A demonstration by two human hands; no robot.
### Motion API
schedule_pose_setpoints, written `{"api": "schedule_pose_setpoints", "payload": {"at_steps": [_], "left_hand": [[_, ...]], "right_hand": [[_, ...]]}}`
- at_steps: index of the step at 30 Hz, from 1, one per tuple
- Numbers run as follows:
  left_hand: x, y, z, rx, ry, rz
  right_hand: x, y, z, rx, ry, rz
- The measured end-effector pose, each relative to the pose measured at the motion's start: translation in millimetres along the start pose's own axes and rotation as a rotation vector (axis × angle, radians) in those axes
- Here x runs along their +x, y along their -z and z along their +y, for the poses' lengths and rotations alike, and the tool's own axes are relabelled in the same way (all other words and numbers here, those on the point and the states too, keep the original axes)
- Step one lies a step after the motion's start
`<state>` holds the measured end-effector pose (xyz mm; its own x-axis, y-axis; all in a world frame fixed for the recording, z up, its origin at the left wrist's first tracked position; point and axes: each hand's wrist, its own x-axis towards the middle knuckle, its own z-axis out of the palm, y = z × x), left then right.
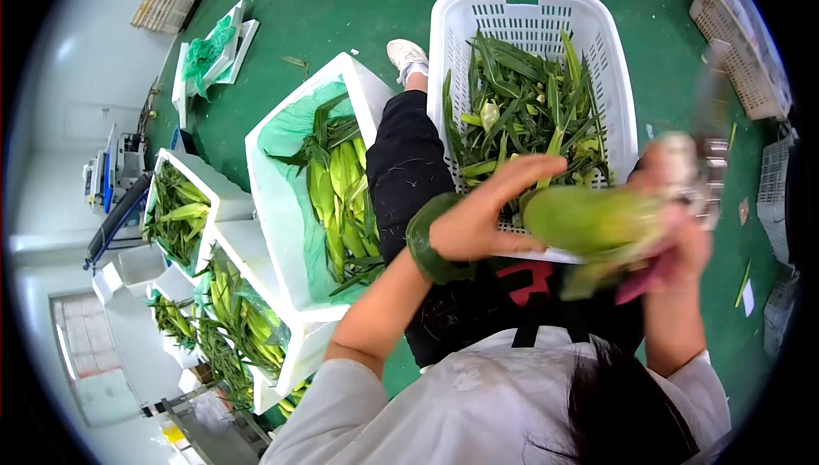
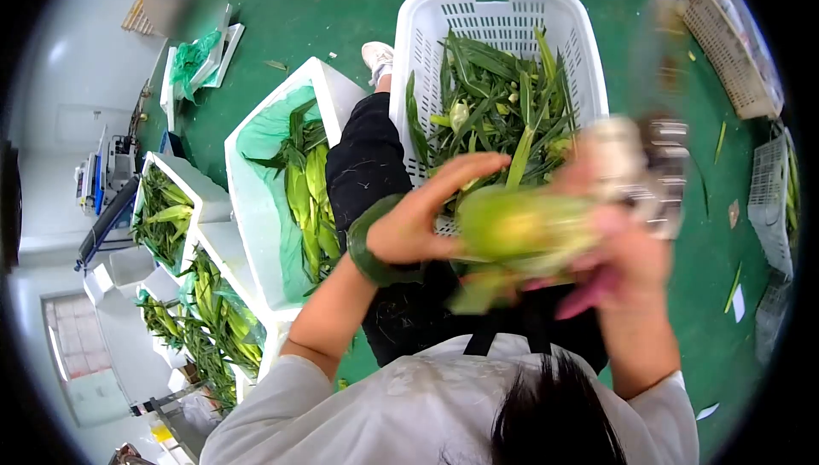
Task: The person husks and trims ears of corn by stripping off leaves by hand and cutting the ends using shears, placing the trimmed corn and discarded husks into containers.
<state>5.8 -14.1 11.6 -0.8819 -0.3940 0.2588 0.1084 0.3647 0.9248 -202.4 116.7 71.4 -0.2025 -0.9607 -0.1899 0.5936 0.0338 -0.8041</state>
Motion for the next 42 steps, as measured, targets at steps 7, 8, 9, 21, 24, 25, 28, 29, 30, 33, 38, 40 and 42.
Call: {"api": "schedule_pose_setpoints", "payload": {"at_steps": [7,8,9,21,24,25,28,29,30,33,38,40,42], "left_hand": [[112.1,-16.1,-81.0,1.464,0.545,-1.338],[120.8,-6.6,-84.1,1.102,0.711,-1.053],[122.7,-7.3,-94.8,0.781,0.833,-0.898],[-63.9,89.2,-65.4,-0.716,0.050,0.245],[-185.5,137.9,-109.2,-0.765,0.332,1.451],[-216.1,130.1,-157.3,-0.459,0.512,1.696],[-292.7,81.1,-284.8,-0.484,1.020,1.472],[-307.0,61.7,-331.1,-0.084,1.084,1.337],[-294.8,47.3,-337.8,0.331,1.364,1.137],[-254.7,42.6,-300.4,0.456,1.411,0.847],[-260.0,18.8,-306.0,0.697,1.561,0.459],[-255.3,24.8,-335.9,0.919,1.423,0.414],[-264.0,32.3,-342.7,0.994,0.890,0.617]], "right_hand": [[-97.3,131.1,-39.4,-0.290,0.241,0.544],[-115.2,147.2,-42.0,-0.337,0.247,0.625],[-132.3,164.1,-43.1,-0.385,0.239,0.717],[-212.3,203.8,-57.5,-0.690,0.077,1.135],[-209.3,201.2,-63.6,-0.732,0.064,1.159],[-206.9,199.8,-67.5,-0.755,0.060,1.155],[-195.7,200.5,-72.1,-0.805,0.052,1.158],[-191.6,199.9,-73.8,-0.820,0.051,1.156],[-188.7,198.1,-76.2,-0.833,0.053,1.159],[-179.4,191.5,-83.0,-0.883,0.067,1.167],[-163.6,192.4,-102.0,-0.913,0.093,1.146],[-146.7,199.6,-111.4,-0.889,0.141,1.084],[-122.2,206.6,-113.6,-0.833,0.182,0.969]]}}
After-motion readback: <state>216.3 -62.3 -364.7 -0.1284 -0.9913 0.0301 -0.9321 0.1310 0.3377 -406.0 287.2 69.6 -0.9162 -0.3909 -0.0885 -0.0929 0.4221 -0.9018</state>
